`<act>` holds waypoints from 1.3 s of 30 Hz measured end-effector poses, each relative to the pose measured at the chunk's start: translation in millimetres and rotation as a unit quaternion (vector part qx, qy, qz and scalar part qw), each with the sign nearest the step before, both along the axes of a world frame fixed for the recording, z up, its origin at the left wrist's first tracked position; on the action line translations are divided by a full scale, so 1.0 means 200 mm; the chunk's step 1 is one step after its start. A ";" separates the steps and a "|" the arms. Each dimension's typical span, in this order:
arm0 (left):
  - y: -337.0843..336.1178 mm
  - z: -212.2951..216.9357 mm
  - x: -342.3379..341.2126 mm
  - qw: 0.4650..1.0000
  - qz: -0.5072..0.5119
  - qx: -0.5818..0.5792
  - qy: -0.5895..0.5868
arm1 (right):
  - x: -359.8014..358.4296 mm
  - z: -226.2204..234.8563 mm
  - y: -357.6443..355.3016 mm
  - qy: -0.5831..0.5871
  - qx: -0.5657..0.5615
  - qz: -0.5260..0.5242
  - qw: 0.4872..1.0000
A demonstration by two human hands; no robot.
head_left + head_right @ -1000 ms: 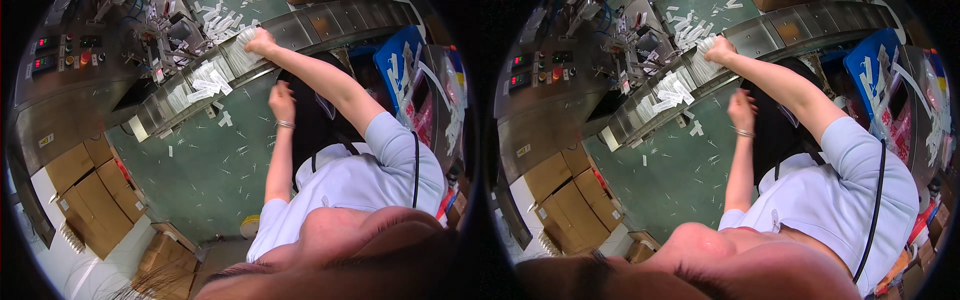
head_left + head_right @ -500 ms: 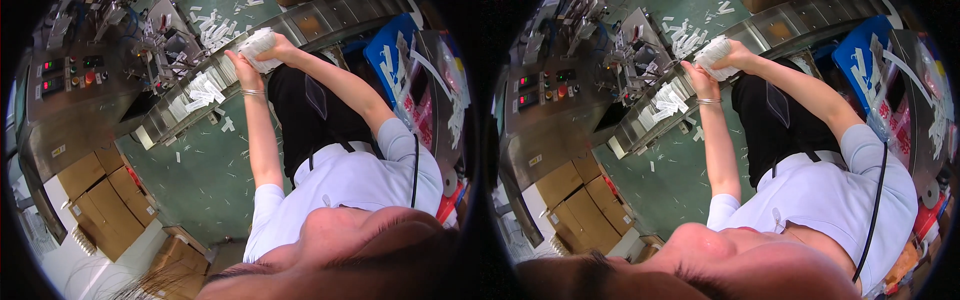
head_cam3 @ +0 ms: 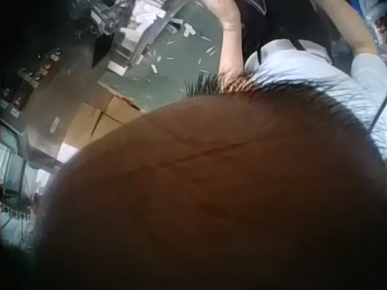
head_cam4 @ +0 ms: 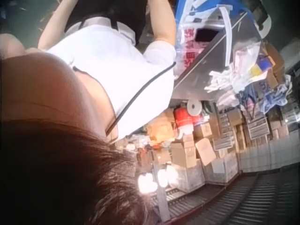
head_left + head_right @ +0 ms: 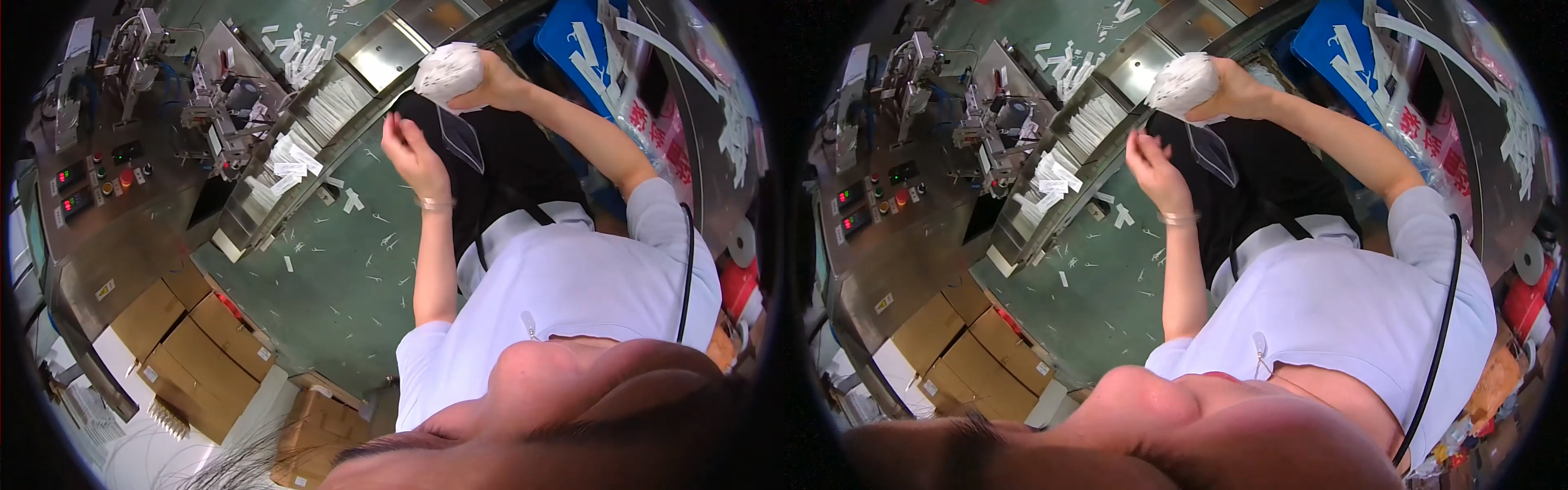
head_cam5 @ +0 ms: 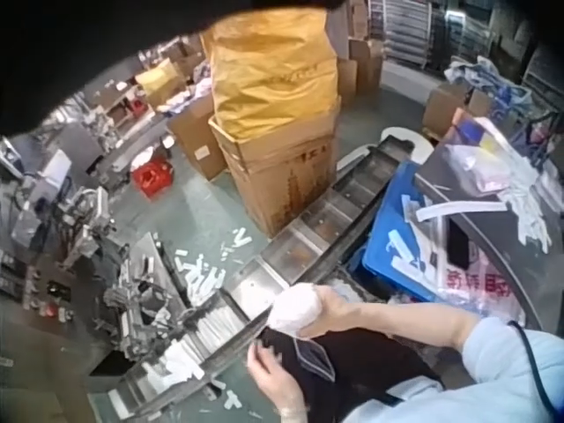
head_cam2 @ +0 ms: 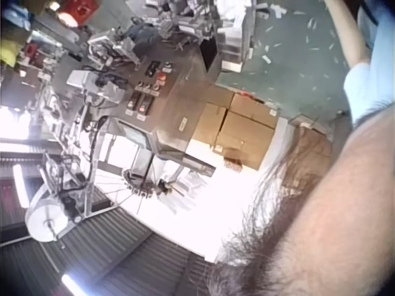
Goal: Inspecting and packaging small manufactured plastic components into boxes in a factory setting.
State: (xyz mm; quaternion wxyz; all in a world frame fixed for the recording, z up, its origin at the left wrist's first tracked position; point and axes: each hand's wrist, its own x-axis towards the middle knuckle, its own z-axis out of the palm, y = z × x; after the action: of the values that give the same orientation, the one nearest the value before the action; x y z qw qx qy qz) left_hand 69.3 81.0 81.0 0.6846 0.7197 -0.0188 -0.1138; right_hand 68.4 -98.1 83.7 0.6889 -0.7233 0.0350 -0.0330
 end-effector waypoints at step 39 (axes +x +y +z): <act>-0.17 -0.44 -0.29 0.958 0.030 0.102 -0.266 | -0.46 -0.13 0.06 -0.139 -0.530 0.188 0.815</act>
State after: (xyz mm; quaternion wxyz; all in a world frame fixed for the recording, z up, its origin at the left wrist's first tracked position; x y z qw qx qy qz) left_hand 10.9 46.7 -6.6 0.5811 0.7902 -0.1664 0.1010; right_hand -23.0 -86.6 56.8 0.1888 -0.9568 -0.2203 -0.0164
